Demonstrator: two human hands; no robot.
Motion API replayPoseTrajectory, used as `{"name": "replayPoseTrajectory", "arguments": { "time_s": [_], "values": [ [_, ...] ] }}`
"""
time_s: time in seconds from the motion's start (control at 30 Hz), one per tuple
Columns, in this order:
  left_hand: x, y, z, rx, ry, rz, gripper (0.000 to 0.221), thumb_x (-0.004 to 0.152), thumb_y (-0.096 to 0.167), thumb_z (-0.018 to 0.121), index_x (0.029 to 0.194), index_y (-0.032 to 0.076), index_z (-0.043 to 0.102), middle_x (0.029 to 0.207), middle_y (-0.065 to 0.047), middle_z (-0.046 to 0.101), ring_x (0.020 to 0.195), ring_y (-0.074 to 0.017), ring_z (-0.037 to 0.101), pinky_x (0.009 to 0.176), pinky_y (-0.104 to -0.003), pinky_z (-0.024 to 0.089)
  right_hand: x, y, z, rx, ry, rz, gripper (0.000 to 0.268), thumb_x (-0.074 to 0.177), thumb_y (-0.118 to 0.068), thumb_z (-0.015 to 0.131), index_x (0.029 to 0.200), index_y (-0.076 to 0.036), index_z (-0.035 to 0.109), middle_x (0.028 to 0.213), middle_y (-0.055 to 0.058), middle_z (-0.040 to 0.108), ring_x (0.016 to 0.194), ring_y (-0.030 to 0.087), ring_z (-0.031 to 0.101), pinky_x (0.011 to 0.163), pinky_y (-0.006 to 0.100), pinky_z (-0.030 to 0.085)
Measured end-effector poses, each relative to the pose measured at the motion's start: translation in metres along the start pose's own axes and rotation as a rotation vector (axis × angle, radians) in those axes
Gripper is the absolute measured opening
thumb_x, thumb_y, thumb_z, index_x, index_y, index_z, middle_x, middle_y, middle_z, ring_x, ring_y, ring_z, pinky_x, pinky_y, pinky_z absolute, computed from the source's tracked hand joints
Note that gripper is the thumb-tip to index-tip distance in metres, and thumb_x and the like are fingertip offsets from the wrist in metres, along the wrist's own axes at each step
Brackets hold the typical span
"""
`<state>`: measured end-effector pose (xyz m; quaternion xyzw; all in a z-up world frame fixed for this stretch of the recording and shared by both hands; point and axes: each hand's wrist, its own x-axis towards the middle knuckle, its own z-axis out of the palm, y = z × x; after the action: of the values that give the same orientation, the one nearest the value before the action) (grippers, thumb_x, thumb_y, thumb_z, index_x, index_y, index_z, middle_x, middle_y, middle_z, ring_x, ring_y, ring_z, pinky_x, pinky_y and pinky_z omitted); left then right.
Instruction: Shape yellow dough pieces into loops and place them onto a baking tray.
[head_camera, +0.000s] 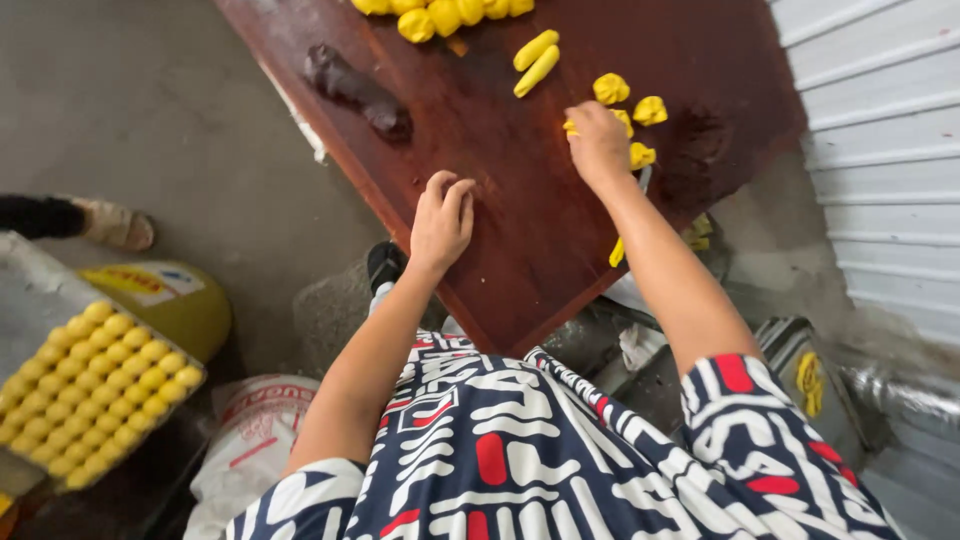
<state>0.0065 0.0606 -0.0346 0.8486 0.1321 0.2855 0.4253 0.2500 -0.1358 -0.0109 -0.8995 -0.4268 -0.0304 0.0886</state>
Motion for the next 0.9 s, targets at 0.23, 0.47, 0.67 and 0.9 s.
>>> {"name": "replayPoseTrajectory", "arguments": {
  "time_s": [0.23,0.47,0.67,0.9],
  "values": [
    [-0.002,0.005,0.004,0.067,-0.022,0.049,0.020,0.098,0.006,0.069,0.118,0.007,0.064,0.123,-0.017,0.055,0.108,-0.0374,0.061,0.094,-0.044,0.053,-0.129,-0.102,-0.037,0.305,0.441,0.239,0.022,0.098,-0.016,0.077,0.115,-0.007,0.067,0.108,0.013,0.070,0.102,0.035,0.063,0.094,0.047,0.050],
    [-0.003,0.009,0.005,0.108,-0.085,0.019,0.018,0.099,0.005,0.070,0.117,0.008,0.066,0.128,-0.017,0.055,0.109,-0.0364,0.061,0.094,-0.044,0.052,-0.174,-0.116,-0.009,0.237,0.427,0.309,0.022,0.093,-0.021,0.077,0.100,-0.008,0.060,0.117,0.015,0.059,0.111,0.036,0.057,0.097,0.051,0.043],
    [-0.001,0.006,0.007,0.134,-0.055,0.014,0.021,0.100,0.007,0.070,0.120,0.008,0.066,0.129,-0.017,0.055,0.113,-0.0365,0.060,0.096,-0.044,0.052,-0.100,-0.124,-0.015,0.175,0.438,0.204,0.029,0.104,-0.023,0.063,0.129,-0.009,0.058,0.142,0.016,0.048,0.138,0.038,0.045,0.119,0.056,0.035],
    [0.000,0.002,0.001,0.016,-0.064,-0.014,0.022,0.100,0.007,0.069,0.121,0.009,0.066,0.129,-0.017,0.056,0.112,-0.0370,0.061,0.096,-0.045,0.052,-0.096,-0.123,0.040,0.024,0.058,0.106,0.058,0.107,-0.042,0.054,0.154,-0.009,0.041,0.155,0.020,0.035,0.148,0.040,0.033,0.122,0.064,0.021]
  ]
}}
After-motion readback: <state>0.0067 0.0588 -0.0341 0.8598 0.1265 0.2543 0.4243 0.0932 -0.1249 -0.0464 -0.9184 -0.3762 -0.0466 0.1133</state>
